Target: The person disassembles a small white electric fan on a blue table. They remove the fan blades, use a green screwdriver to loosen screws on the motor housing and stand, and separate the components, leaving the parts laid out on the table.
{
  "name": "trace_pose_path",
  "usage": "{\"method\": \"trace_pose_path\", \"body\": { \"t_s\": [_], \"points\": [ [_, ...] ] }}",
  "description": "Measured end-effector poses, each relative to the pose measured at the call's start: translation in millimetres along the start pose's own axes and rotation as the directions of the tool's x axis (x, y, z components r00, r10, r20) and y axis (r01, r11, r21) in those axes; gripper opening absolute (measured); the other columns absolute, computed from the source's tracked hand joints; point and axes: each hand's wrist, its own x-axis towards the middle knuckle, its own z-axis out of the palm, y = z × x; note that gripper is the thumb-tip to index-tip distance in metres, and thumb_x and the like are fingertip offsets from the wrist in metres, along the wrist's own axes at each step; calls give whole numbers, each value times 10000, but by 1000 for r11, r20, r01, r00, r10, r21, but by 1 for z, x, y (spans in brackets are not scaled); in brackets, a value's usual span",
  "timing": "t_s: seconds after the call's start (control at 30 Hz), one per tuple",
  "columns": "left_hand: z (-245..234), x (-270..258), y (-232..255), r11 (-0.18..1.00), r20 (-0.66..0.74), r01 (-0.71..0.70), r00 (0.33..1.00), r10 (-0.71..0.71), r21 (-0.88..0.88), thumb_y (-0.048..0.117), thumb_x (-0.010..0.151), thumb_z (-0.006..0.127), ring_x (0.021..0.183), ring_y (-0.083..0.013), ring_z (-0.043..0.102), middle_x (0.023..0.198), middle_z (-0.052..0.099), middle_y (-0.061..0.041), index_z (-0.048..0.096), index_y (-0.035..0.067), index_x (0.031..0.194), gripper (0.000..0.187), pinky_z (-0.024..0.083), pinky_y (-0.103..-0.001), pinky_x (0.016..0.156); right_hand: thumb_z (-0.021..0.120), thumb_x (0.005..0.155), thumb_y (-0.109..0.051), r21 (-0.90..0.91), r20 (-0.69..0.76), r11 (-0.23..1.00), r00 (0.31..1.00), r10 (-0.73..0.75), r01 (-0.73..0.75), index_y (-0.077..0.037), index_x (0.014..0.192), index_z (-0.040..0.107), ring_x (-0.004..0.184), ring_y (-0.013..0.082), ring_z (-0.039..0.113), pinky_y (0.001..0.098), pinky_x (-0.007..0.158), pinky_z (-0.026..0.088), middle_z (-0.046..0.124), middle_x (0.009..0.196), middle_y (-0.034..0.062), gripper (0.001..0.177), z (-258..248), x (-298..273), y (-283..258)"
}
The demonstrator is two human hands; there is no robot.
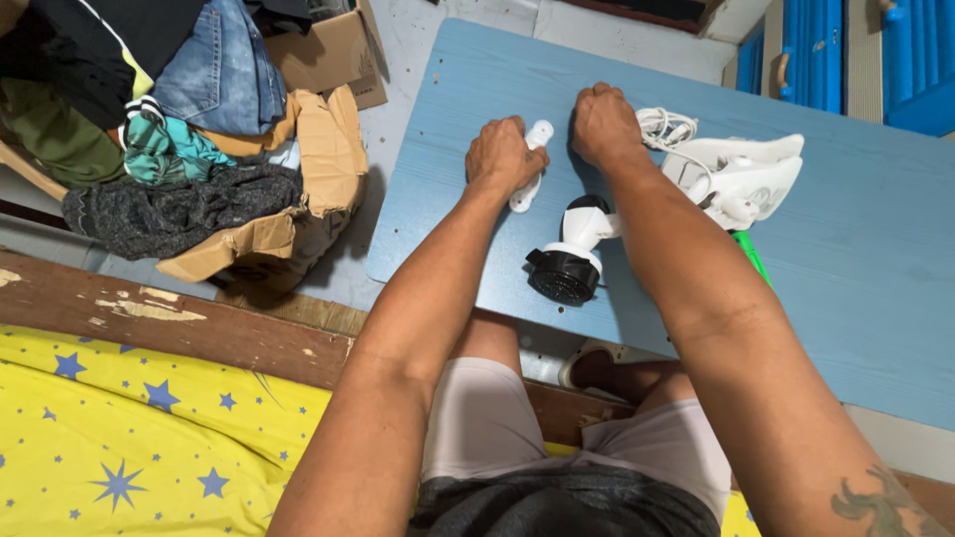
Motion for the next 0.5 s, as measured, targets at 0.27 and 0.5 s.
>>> {"method": "trace_pose_path", "body": {
  "t_s": [0.27, 0.5],
  "points": [
    [15, 1, -16, 999, -109, -45, 993, 48, 27, 289, 825, 759, 1015, -385, 683, 1084, 693, -188, 702, 67, 1089, 350, 558, -476, 869, 731, 814, -114, 73, 243, 997, 970, 14, -32, 31, 977, 743, 980, 455, 681, 490, 880, 554, 693, 1046, 297, 219, -40, -36, -55],
    [20, -12, -20, 1000, -111, -4, 994, 6, 24, 286, 835, 763, 1070, -381, 668, 1120, 693, -195, 700, 50, 1069, 338, 547, -471, 899, 752, 813, -121, 161, 248, 987, 969, -12, -29, 13, 923, 757, 963, 431, 692, 490, 871, 560, 716, 984, 272, 174, -58, -63, -87]
  ]
}}
